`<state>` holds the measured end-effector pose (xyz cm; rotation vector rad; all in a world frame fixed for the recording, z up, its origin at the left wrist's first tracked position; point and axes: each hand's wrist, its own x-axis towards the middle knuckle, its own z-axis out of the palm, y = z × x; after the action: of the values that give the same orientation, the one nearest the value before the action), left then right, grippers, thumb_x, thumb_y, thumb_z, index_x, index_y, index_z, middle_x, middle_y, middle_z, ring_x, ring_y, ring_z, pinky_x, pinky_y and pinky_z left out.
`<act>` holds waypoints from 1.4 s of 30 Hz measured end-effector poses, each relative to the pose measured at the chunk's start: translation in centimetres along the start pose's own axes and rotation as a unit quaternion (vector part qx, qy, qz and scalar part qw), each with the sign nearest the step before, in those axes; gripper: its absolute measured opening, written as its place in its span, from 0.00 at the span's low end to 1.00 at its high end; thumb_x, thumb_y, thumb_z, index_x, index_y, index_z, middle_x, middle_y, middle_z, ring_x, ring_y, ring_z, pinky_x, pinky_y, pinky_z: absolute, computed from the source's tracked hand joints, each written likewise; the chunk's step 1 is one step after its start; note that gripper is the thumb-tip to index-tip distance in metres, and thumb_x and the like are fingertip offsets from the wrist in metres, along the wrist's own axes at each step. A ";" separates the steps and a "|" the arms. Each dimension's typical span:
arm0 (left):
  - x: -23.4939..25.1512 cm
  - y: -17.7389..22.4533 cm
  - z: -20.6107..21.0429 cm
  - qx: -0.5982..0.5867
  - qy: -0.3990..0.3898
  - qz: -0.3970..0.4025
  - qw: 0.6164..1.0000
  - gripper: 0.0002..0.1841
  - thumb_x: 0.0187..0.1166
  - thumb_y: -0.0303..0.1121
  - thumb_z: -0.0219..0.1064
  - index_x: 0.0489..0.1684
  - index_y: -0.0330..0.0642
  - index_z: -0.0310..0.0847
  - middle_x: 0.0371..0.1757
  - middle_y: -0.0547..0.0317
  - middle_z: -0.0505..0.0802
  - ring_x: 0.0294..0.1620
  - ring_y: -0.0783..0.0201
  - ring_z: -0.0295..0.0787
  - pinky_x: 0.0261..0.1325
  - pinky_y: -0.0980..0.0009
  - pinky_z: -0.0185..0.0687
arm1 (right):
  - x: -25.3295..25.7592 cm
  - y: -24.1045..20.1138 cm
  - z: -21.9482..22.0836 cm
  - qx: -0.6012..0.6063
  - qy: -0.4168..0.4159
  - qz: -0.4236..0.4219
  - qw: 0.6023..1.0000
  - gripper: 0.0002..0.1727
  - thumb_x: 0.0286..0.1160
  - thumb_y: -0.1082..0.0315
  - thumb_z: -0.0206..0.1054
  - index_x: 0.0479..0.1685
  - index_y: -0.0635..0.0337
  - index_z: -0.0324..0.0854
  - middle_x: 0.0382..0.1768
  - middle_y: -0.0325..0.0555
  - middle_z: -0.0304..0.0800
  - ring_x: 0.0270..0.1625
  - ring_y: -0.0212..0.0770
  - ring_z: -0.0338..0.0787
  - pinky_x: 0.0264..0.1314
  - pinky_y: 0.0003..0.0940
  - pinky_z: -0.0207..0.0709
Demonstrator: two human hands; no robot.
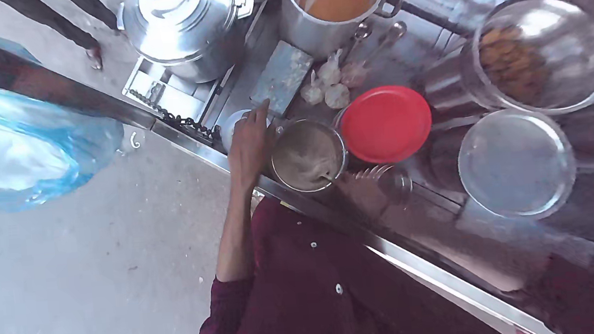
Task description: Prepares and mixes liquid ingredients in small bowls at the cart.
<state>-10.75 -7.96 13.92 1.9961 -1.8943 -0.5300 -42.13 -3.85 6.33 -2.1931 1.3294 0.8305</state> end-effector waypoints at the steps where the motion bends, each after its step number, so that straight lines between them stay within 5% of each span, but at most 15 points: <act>1: -0.1 0.0 0.0 -0.002 -0.003 -0.003 1.000 0.30 0.88 0.48 0.61 0.89 0.60 0.62 0.75 0.59 0.86 0.68 0.50 0.86 0.67 0.45 0.82 | -0.4 -0.4 0.0 0.018 0.014 0.012 1.000 0.21 0.90 0.61 0.53 0.74 0.58 0.79 0.66 0.71 0.83 0.59 0.74 0.88 0.59 0.72 0.79; 6: 0.1 0.2 -0.4 -0.015 -0.032 -0.010 0.999 0.29 0.88 0.50 0.60 0.88 0.57 0.64 0.75 0.56 0.86 0.70 0.47 0.85 0.70 0.43 0.79 | -0.2 -1.6 -0.5 0.070 0.054 0.012 0.996 0.26 0.90 0.63 0.52 0.84 0.61 0.68 0.63 0.71 0.84 0.55 0.70 0.91 0.52 0.66 0.84; 8: 0.4 0.0 0.1 -0.016 -0.023 0.014 1.000 0.30 0.89 0.49 0.60 0.89 0.55 0.63 0.75 0.57 0.86 0.71 0.48 0.85 0.72 0.43 0.78 | 2.0 -0.8 2.1 0.066 0.142 -0.008 0.988 0.26 0.84 0.64 0.59 0.81 0.60 0.72 0.54 0.68 0.88 0.44 0.67 0.92 0.40 0.63 0.86; 13: 0.6 -0.1 0.0 -0.006 -0.026 0.014 1.000 0.30 0.88 0.49 0.62 0.88 0.55 0.64 0.71 0.58 0.88 0.67 0.49 0.88 0.68 0.43 0.82 | 6.6 -2.0 -0.1 0.055 0.061 -0.025 0.996 0.29 0.82 0.74 0.60 0.84 0.67 0.65 0.65 0.76 0.80 0.60 0.74 0.87 0.58 0.68 0.82; 15: 0.5 -0.2 0.0 0.004 -0.032 0.010 0.999 0.30 0.88 0.50 0.61 0.88 0.57 0.63 0.72 0.59 0.88 0.68 0.50 0.87 0.68 0.44 0.82 | 8.1 -2.0 0.8 0.052 0.098 -0.035 0.993 0.26 0.83 0.73 0.58 0.81 0.65 0.70 0.62 0.73 0.84 0.57 0.72 0.89 0.55 0.68 0.84; 19: 0.7 0.0 0.2 0.004 -0.033 0.002 0.999 0.30 0.87 0.50 0.62 0.88 0.57 0.64 0.71 0.59 0.89 0.67 0.48 0.88 0.66 0.42 0.83 | 8.0 -1.2 1.6 0.037 0.070 -0.025 0.997 0.29 0.84 0.75 0.54 0.86 0.65 0.63 0.67 0.76 0.77 0.58 0.73 0.88 0.53 0.67 0.85; 26: 0.8 -0.4 0.9 0.023 -0.010 0.017 1.000 0.30 0.88 0.53 0.59 0.89 0.60 0.62 0.72 0.61 0.88 0.68 0.50 0.87 0.67 0.42 0.82 | 2.6 0.1 0.2 0.035 0.005 -0.016 0.999 0.29 0.85 0.68 0.55 0.86 0.64 0.63 0.62 0.73 0.82 0.51 0.71 0.91 0.49 0.66 0.85; 30: 1.1 0.1 0.6 0.017 -0.025 0.006 1.000 0.30 0.89 0.51 0.59 0.89 0.57 0.63 0.73 0.58 0.88 0.68 0.47 0.87 0.67 0.40 0.81 | 0.6 0.4 -0.8 0.005 -0.019 -0.028 0.999 0.20 0.88 0.70 0.53 0.75 0.66 0.74 0.59 0.74 0.83 0.52 0.74 0.89 0.51 0.67 0.84; 35: 0.6 -0.1 0.7 0.032 -0.021 0.016 0.999 0.30 0.89 0.52 0.58 0.89 0.57 0.62 0.73 0.59 0.87 0.69 0.48 0.86 0.67 0.40 0.81 | 0.3 0.6 -0.5 -0.013 -0.006 -0.053 0.998 0.11 0.82 0.68 0.62 0.49 0.61 0.88 0.48 0.61 0.91 0.50 0.65 0.92 0.49 0.65 0.85; 42: 1.5 0.5 0.5 0.041 -0.040 -0.001 0.998 0.29 0.90 0.50 0.57 0.89 0.53 0.63 0.74 0.52 0.87 0.71 0.45 0.85 0.73 0.41 0.77 | -1.3 -2.4 -2.9 0.060 -0.084 0.003 0.995 0.19 0.91 0.67 0.51 0.72 0.67 0.77 0.68 0.74 0.79 0.58 0.74 0.88 0.57 0.69 0.81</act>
<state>-11.39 -9.52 13.71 2.0566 -1.9930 -0.5482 -39.69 -3.84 9.43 -1.9821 1.2707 0.8931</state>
